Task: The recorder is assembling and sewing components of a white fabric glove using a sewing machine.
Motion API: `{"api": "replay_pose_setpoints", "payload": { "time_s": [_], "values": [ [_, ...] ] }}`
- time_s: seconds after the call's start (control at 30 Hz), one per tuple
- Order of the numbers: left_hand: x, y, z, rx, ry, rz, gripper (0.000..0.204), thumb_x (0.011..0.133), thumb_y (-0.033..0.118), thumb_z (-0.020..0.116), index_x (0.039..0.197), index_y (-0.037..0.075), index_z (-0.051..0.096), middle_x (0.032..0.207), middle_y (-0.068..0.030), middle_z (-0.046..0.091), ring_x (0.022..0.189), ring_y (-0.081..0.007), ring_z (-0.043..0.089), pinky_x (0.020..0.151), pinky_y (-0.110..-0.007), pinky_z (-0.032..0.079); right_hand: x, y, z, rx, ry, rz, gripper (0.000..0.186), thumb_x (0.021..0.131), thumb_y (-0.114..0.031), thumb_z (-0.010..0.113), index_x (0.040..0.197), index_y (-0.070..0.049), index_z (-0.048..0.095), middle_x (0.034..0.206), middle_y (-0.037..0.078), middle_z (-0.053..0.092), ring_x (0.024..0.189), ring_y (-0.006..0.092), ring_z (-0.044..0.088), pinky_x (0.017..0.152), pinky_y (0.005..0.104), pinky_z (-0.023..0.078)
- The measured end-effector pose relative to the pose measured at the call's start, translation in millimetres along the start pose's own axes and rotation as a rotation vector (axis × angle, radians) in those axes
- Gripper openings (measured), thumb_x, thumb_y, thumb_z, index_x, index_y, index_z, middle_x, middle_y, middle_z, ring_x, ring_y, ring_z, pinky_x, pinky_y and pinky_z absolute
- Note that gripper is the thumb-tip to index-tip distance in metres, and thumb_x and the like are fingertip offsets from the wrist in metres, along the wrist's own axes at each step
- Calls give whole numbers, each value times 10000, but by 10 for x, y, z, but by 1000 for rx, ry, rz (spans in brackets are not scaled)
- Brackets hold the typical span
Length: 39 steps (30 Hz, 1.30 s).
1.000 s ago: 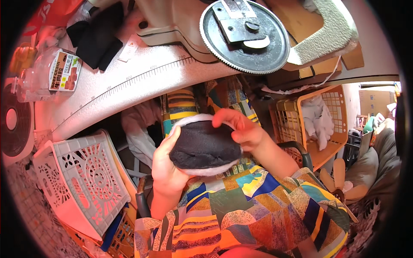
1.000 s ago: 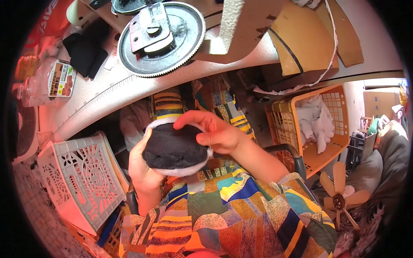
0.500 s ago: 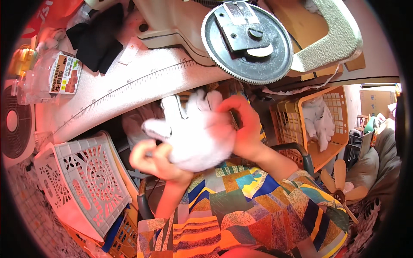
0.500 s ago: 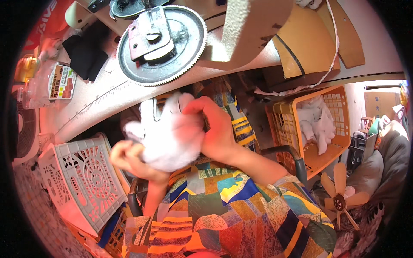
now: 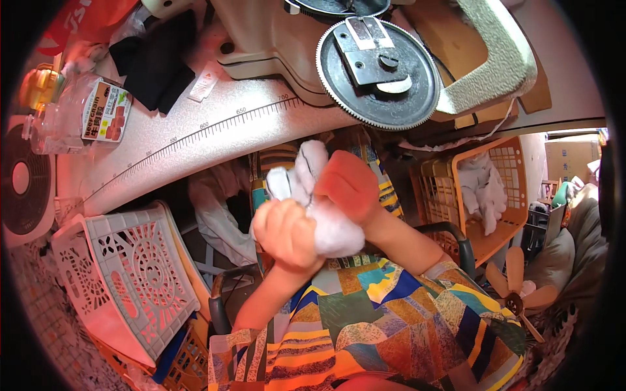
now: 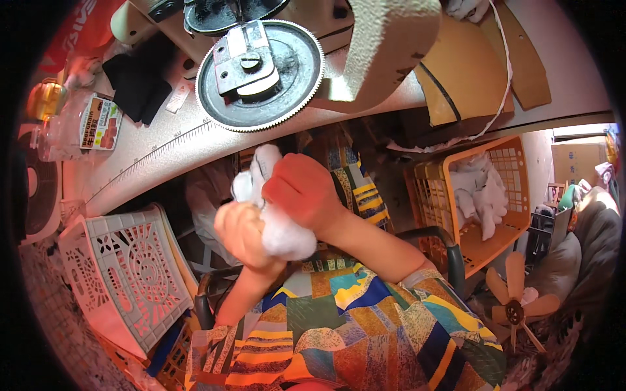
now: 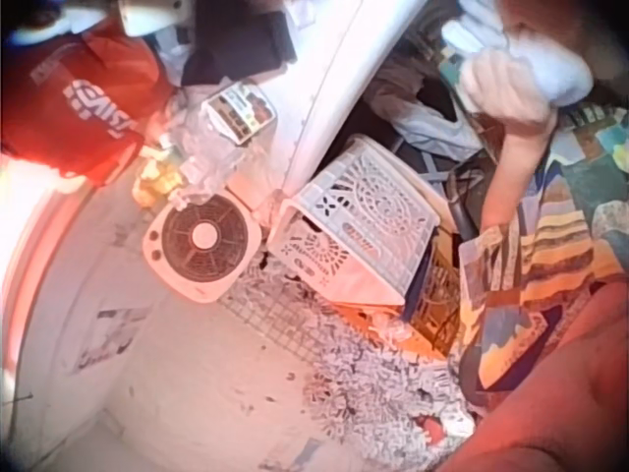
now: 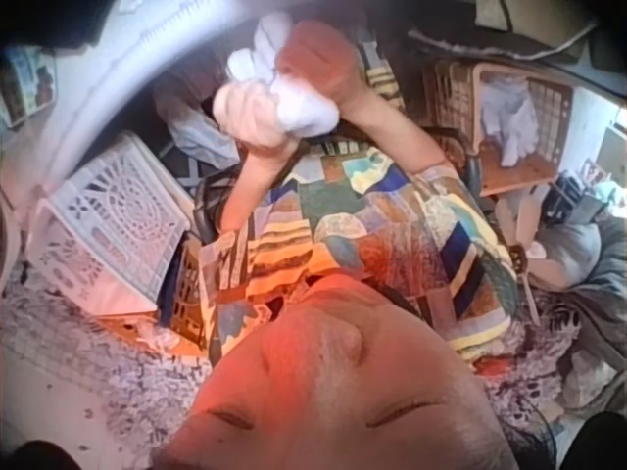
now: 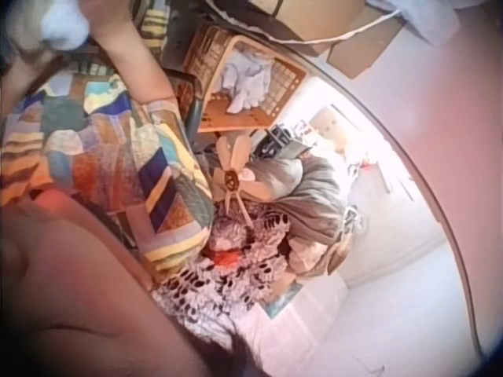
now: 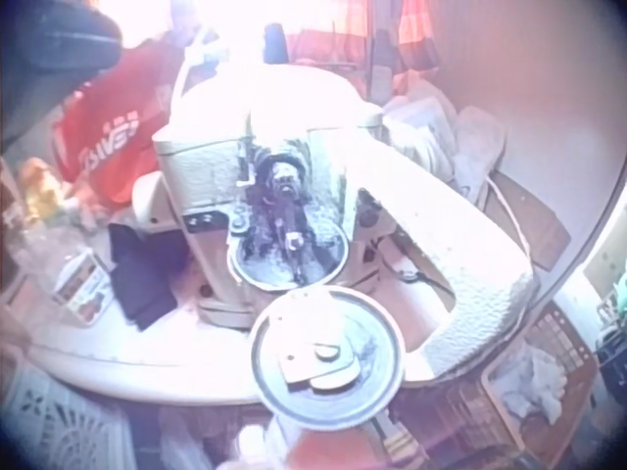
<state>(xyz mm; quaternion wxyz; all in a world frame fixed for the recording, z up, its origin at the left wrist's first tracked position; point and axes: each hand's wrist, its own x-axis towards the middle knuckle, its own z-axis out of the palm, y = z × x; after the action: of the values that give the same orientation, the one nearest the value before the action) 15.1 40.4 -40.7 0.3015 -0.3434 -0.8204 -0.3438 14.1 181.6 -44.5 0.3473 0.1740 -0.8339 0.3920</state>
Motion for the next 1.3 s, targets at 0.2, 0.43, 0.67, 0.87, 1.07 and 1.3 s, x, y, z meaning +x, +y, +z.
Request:
{"api": "replay_pose_setpoints", "payload": {
  "time_s": [0.2, 0.43, 0.67, 0.87, 1.07, 1.3],
  "values": [
    [-145, 204, -116, 76, -88, 90, 78, 770, 120, 541, 741, 112, 470, 689, -36, 550, 724, -211, 614, 831, -391, 447, 57, -136, 234, 40, 414, 227, 294, 604, -21, 708, 893, -41, 661, 743, 61, 577, 691, 232, 561, 577, 322, 461],
    [-26, -23, -139, 75, -43, -120, 157, 743, 146, 616, 791, 90, 477, 737, -83, 557, 754, -264, 585, 857, -413, 412, 1, -110, -95, 378, 22, 468, 465, 688, -2, 737, 1127, -34, 587, 812, 12, 620, 750, 128, 563, 689, 244, 457],
    [208, -341, -133, -165, -261, -359, 282, 648, 178, 688, 862, 32, 577, 767, -94, 587, 759, -289, 559, 835, -372, 360, -185, -103, -49, 1400, -232, 1031, 717, 783, -82, 724, 1410, -43, 379, 1219, 61, 586, 1075, 104, 567, 918, 257, 445],
    [196, -428, -88, -428, -462, -484, 178, 610, 176, 699, 732, 61, 636, 753, -69, 603, 754, -254, 572, 805, -357, 363, -277, -21, -53, 1693, -340, 1005, 1036, 730, -257, 800, 1512, -55, 150, 1413, 73, 432, 1268, 137, 435, 1065, 302, 328],
    [-113, -511, 83, -805, -548, -755, 279, 572, 266, 716, 741, 55, 650, 741, -84, 595, 712, -289, 568, 697, -389, 392, -280, -8, -57, 1360, -495, 697, 1124, 706, -239, 834, 1517, -52, 77, 1428, 96, 400, 1265, 166, 424, 1055, 313, 330],
    [-4, -480, -98, -385, -583, -471, 241, 588, 224, 709, 736, 65, 606, 760, -88, 566, 786, -292, 557, 752, -388, 372, -186, -75, -130, 1414, -381, 977, 903, 753, -66, 757, 1474, -56, 214, 1192, 88, 575, 1120, 145, 526, 980, 302, 397]
  ]
}}
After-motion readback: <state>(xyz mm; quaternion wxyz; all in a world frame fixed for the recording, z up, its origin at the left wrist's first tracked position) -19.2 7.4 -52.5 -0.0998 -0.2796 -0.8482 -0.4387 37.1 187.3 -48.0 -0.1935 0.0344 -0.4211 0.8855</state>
